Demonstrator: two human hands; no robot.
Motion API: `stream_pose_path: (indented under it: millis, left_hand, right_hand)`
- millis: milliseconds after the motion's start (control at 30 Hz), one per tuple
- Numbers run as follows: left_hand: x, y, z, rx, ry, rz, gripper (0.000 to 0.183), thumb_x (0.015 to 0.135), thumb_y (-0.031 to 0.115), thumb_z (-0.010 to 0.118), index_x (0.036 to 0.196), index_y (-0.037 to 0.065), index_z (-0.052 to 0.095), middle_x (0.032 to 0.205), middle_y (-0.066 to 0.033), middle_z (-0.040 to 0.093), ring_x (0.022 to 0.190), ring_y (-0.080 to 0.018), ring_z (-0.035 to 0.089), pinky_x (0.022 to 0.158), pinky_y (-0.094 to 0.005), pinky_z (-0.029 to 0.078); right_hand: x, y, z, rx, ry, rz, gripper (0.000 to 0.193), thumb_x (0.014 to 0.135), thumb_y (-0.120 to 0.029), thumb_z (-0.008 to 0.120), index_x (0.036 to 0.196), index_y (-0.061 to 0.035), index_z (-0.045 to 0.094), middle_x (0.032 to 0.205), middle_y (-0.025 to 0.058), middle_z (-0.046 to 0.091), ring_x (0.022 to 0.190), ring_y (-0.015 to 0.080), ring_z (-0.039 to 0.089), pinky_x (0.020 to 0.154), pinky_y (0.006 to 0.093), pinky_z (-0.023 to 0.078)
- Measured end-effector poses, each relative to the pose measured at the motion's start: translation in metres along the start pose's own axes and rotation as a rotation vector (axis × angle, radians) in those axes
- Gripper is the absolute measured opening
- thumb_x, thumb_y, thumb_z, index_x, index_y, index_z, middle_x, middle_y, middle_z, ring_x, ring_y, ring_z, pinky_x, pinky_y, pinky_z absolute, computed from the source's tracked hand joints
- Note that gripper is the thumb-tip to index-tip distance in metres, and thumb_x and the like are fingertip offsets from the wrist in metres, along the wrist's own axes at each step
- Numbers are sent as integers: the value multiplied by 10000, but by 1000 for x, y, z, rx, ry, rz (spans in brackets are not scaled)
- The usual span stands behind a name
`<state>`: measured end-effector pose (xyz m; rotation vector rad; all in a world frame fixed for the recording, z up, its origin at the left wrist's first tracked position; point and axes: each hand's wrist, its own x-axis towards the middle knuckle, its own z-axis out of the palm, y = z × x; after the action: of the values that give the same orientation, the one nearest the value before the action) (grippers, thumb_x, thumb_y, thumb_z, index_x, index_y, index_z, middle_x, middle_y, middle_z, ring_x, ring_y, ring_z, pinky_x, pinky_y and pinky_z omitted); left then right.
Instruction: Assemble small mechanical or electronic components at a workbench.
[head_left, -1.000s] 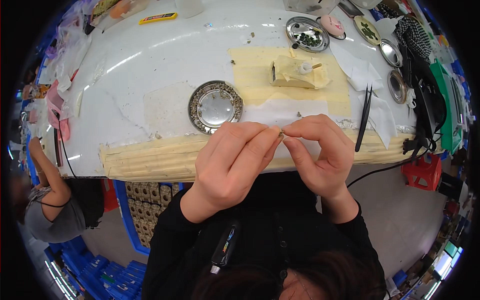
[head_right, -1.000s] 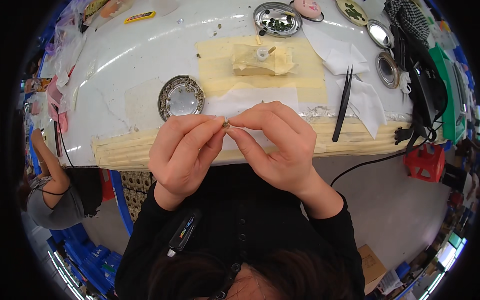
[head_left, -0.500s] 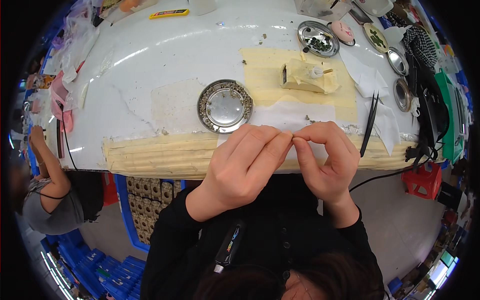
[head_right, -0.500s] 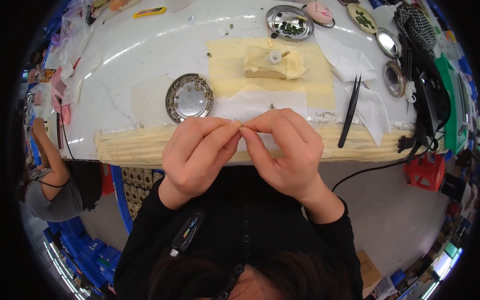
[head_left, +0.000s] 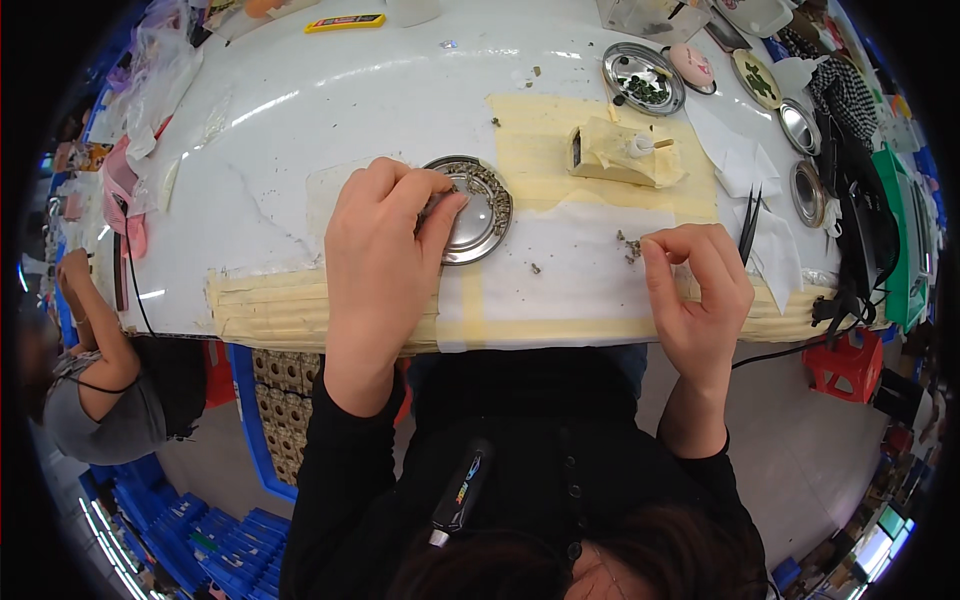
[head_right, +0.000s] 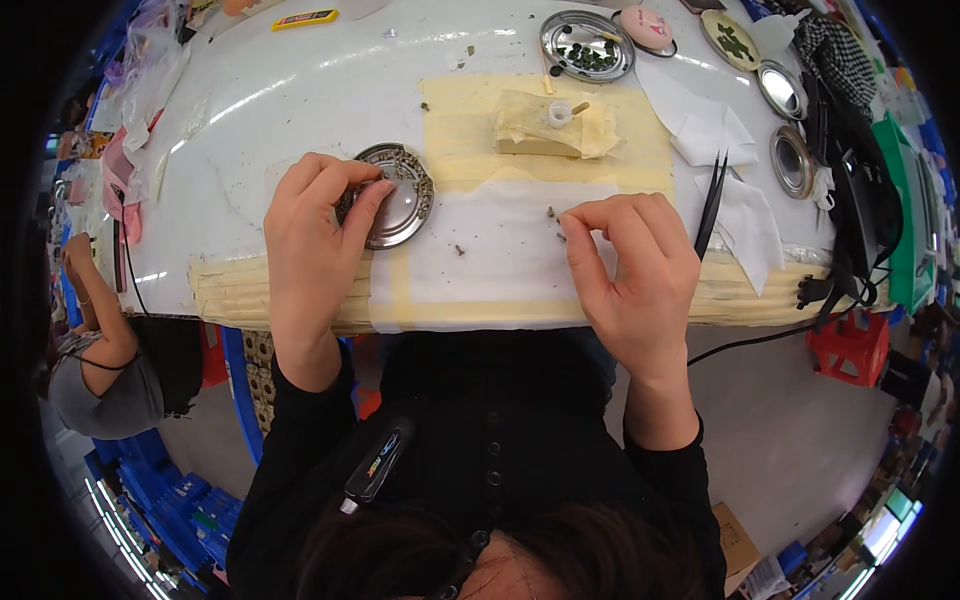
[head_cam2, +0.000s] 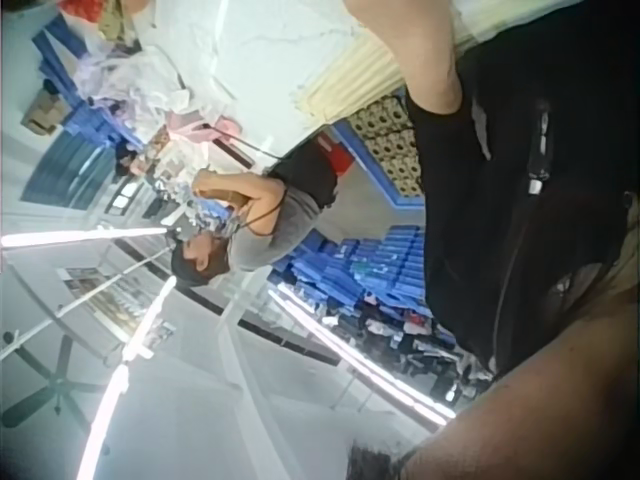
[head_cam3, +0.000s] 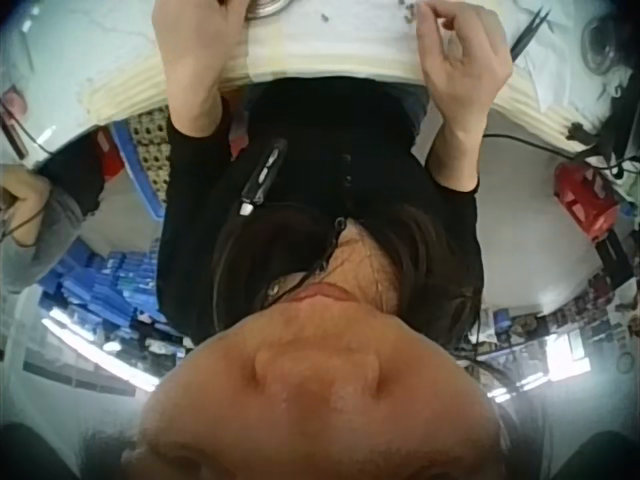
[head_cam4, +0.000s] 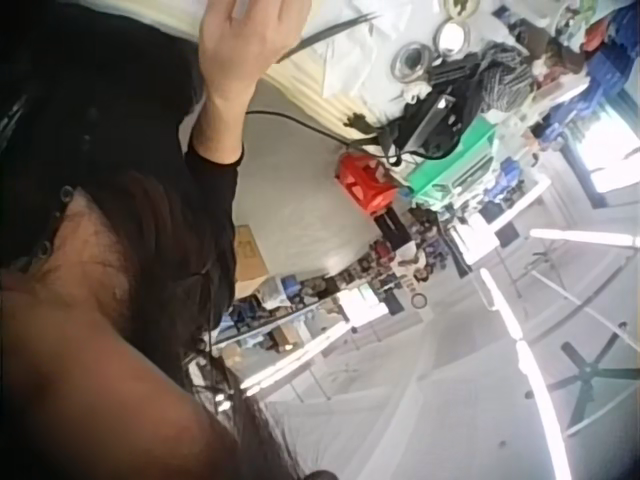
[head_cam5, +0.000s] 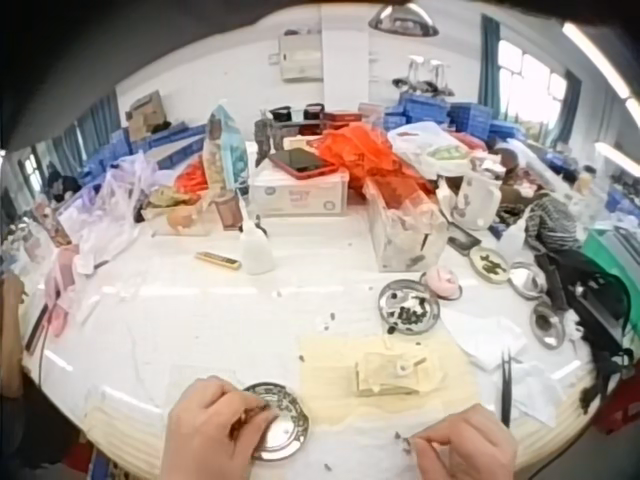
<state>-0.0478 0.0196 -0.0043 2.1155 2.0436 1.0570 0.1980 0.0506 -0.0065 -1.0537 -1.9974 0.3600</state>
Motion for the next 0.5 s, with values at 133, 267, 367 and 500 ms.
stream_pose_path:
  millis: [133,267,367,500]
  left_hand:
    - [1,5,3,83,23,-6,76,802,57,698,855,13,666,768,-78,590,685,-235,553,619,-331,436]
    - [1,4,6,55,25,15,63,800,44,692,842,9,660,779,-77,598,693,-234,564,617,-319,438]
    - [2,6,3,-65,3,-12,61,801,17,688,856,6,666,793,-58,609,697,-187,565,615,-285,431]
    - [-5,24,-11,-560,-82,-81,70,809,-30,673,878,-18,672,827,-50,615,716,-107,541,615,-233,408]
  right_hand:
    - [1,4,-3,-25,5,12,80,762,11,709,787,-20,639,737,55,605,666,191,538,586,291,438]
    - [-1,5,-7,-31,43,44,76,764,2,714,797,-18,649,746,58,609,668,187,543,589,286,441]
    - [-1,1,-6,28,44,47,76,763,9,715,808,-14,659,757,64,614,670,187,552,592,281,445]
    - [-2,-12,0,180,13,52,148,731,31,734,861,-21,685,778,74,621,678,197,571,585,281,454]
